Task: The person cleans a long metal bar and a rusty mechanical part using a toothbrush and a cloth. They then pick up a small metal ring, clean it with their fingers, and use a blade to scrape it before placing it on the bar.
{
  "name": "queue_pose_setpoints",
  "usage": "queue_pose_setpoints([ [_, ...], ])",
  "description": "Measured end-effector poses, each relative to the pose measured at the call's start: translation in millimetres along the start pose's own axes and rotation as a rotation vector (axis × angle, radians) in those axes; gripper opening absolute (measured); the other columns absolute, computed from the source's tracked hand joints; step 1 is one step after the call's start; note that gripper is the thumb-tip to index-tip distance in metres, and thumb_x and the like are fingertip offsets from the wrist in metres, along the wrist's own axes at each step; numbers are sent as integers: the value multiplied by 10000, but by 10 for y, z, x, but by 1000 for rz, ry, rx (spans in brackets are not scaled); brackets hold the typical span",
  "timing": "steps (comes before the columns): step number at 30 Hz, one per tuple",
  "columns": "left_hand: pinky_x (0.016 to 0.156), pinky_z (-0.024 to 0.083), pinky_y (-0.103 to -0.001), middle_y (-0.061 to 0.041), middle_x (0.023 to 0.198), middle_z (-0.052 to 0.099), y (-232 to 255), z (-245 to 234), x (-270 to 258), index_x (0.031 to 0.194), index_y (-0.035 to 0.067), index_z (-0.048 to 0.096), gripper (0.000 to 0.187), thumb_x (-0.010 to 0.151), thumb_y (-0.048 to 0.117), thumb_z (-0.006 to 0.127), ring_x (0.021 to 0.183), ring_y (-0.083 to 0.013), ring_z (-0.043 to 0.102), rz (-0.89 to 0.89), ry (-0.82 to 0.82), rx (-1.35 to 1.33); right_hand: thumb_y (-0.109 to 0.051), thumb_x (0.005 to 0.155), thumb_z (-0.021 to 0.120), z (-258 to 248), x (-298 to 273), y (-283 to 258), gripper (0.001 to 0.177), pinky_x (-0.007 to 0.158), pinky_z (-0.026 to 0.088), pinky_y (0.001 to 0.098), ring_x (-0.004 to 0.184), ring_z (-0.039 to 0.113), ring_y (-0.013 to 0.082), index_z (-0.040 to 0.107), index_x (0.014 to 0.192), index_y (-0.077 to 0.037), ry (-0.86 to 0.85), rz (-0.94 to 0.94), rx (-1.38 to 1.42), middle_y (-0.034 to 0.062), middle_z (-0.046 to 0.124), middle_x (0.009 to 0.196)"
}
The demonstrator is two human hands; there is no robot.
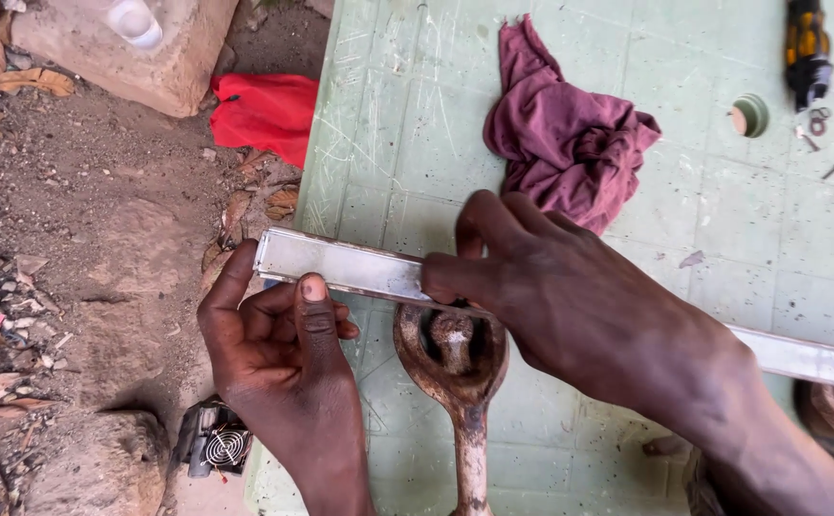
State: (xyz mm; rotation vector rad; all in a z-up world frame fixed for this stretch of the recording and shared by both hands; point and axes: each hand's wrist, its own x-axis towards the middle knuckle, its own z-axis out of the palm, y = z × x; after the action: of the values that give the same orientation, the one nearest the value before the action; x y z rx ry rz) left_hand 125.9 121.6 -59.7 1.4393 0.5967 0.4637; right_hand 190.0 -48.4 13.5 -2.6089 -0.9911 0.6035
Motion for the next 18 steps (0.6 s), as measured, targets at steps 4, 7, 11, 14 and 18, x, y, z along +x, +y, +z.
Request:
queue_pose_setpoints([
  [4,600,553,-218,-50,849,619,-31,-20,1,1423,42,484,445,1008,52,646,636,-109,616,23,-18,-13,3,950,516,-81,74,-47,366,708,534,525,977,531,340,655,1207,-219,-74,1,-147,133,521,1137],
  [7,588,557,-230,-51,810,621,-30,-21,5,1421,41,493,454,995,55,650,632,-102,606,15,-16,-56,29,798,676,-161,105,14,655,706,537,487,958,561,308,608,1388,-248,-28,-253,-364,86,553,1179],
  [11,578,549,-225,-45,796,622,-37,-26,-2,1399,43,503,430,995,29,652,618,-101,603,37,-17,-99,-77,871,619,-257,216,41,535,708,558,494,1072,571,290,566,1400,-143,-150,-475,-566,91,551,1323],
  [14,569,553,-223,-45,774,629,-48,-36,5,1386,42,515,420,990,22,655,613,-96,598,37,-23,-107,-125,885,639,-330,341,40,450,708,554,503,1104,560,292,579,1330,-114,-229,-554,-599,100,533,1319],
  [18,574,553,-222,-52,783,631,-92,-35,20,1388,28,501,425,993,38,657,621,-94,604,65,-31,-99,-55,755,718,-418,514,59,335,540,514,498,957,577,265,639,1075,-117,-340,-583,-421,65,477,1176],
])
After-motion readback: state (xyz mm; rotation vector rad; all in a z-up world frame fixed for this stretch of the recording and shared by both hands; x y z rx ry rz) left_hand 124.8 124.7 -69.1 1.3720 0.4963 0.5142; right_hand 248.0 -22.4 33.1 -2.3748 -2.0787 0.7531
